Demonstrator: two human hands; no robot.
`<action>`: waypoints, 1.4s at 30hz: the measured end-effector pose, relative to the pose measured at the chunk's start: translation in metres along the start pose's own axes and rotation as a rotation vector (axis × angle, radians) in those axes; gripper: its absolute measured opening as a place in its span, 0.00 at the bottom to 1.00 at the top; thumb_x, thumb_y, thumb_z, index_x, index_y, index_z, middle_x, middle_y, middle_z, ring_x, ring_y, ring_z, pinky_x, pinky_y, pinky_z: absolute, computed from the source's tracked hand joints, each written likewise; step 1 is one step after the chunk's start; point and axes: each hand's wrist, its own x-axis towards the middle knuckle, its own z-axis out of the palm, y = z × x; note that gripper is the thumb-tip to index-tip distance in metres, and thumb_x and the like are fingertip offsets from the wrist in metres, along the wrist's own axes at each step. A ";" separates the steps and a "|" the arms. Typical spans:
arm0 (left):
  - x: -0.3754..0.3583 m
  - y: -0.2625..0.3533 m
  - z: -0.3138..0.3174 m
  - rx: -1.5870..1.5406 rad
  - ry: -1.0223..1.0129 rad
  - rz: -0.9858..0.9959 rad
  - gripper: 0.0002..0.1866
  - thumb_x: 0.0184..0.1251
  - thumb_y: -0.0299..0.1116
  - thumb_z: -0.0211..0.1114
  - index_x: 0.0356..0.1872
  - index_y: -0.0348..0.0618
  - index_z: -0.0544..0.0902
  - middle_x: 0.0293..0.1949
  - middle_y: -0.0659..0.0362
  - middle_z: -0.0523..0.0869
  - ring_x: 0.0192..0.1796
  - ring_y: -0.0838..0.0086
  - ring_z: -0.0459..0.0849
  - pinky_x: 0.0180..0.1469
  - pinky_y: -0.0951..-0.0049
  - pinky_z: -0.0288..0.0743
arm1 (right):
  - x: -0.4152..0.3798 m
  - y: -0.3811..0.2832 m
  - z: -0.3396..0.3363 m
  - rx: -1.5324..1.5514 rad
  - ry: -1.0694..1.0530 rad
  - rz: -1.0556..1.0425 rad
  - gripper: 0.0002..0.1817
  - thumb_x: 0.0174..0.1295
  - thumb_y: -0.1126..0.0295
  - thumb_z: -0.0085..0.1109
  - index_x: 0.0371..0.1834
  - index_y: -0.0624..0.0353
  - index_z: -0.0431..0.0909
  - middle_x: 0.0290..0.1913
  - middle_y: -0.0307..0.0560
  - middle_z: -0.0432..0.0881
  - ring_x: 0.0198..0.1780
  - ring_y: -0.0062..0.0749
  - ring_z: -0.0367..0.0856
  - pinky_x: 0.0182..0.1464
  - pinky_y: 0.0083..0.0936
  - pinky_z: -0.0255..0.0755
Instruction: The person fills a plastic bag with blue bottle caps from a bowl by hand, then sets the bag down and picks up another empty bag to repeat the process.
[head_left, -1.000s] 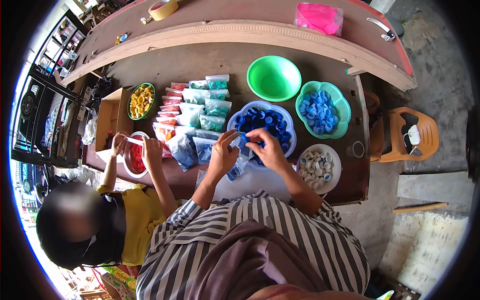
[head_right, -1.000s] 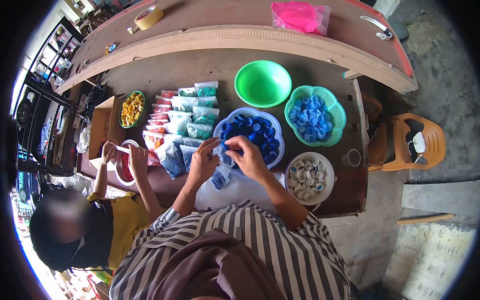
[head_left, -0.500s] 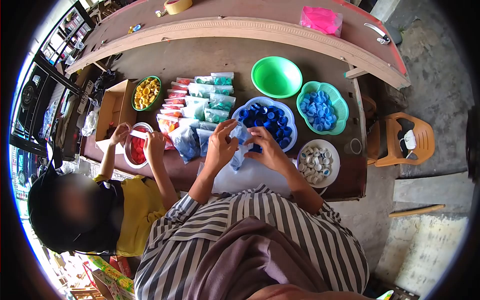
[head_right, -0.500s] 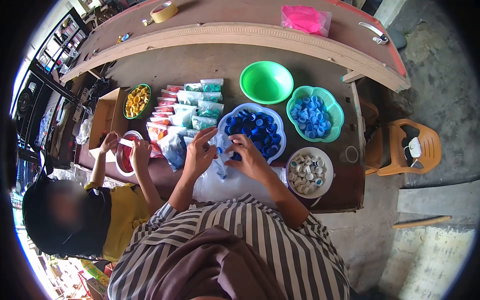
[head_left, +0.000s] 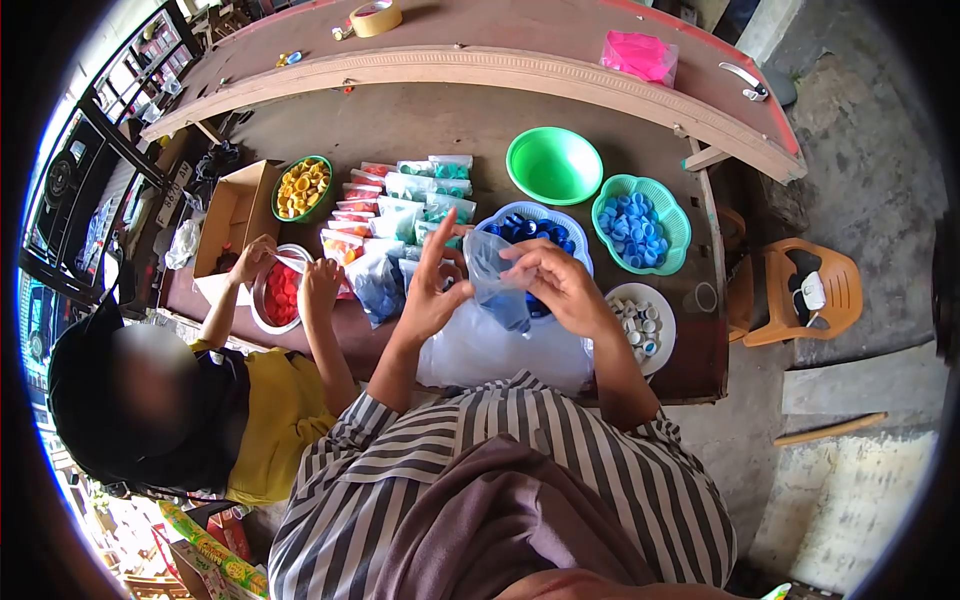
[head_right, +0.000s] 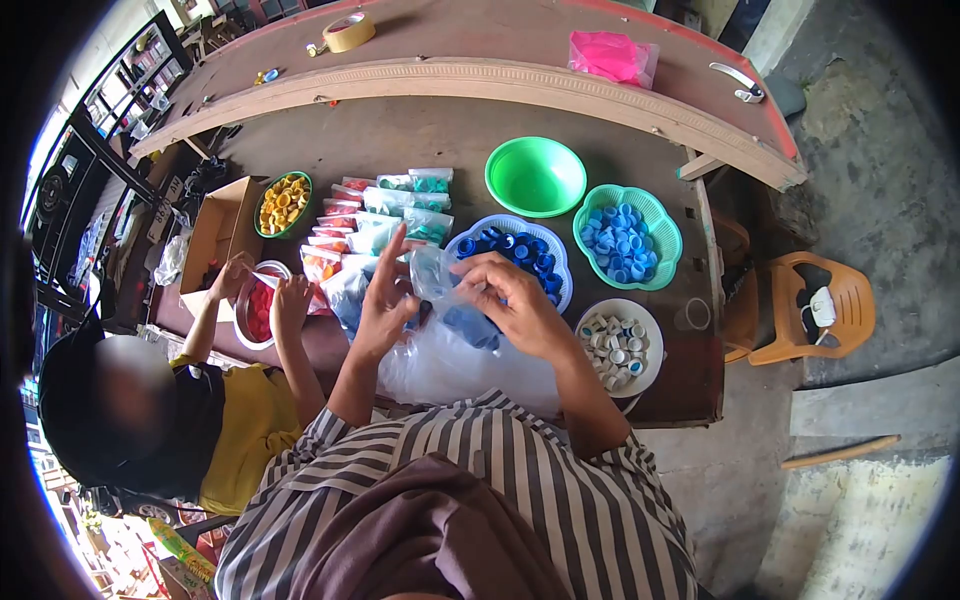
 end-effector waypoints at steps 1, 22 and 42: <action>-0.001 -0.007 -0.008 -0.016 -0.093 -0.054 0.57 0.47 0.43 0.80 0.75 0.44 0.52 0.67 0.54 0.65 0.58 0.73 0.73 0.51 0.70 0.74 | 0.000 -0.004 -0.005 0.026 -0.031 -0.015 0.04 0.67 0.79 0.54 0.42 0.65 0.73 0.55 0.47 0.77 0.49 0.27 0.80 0.47 0.23 0.76; -0.030 -0.065 -0.018 -0.188 -0.510 -0.732 0.17 0.59 0.27 0.72 0.49 0.35 0.83 0.41 0.63 0.86 0.44 0.82 0.80 0.52 0.76 0.72 | -0.011 0.034 -0.126 -0.023 0.182 0.144 0.05 0.65 0.74 0.59 0.42 0.60 0.78 0.53 0.42 0.77 0.52 0.25 0.75 0.55 0.23 0.70; -0.026 -0.083 -0.009 0.226 -0.624 -0.716 0.22 0.55 0.36 0.75 0.48 0.34 0.83 0.37 0.58 0.88 0.40 0.78 0.82 0.45 0.73 0.76 | -0.002 0.060 -0.099 -0.311 0.280 0.264 0.12 0.58 0.67 0.69 0.34 0.61 0.77 0.29 0.36 0.78 0.32 0.21 0.74 0.36 0.22 0.69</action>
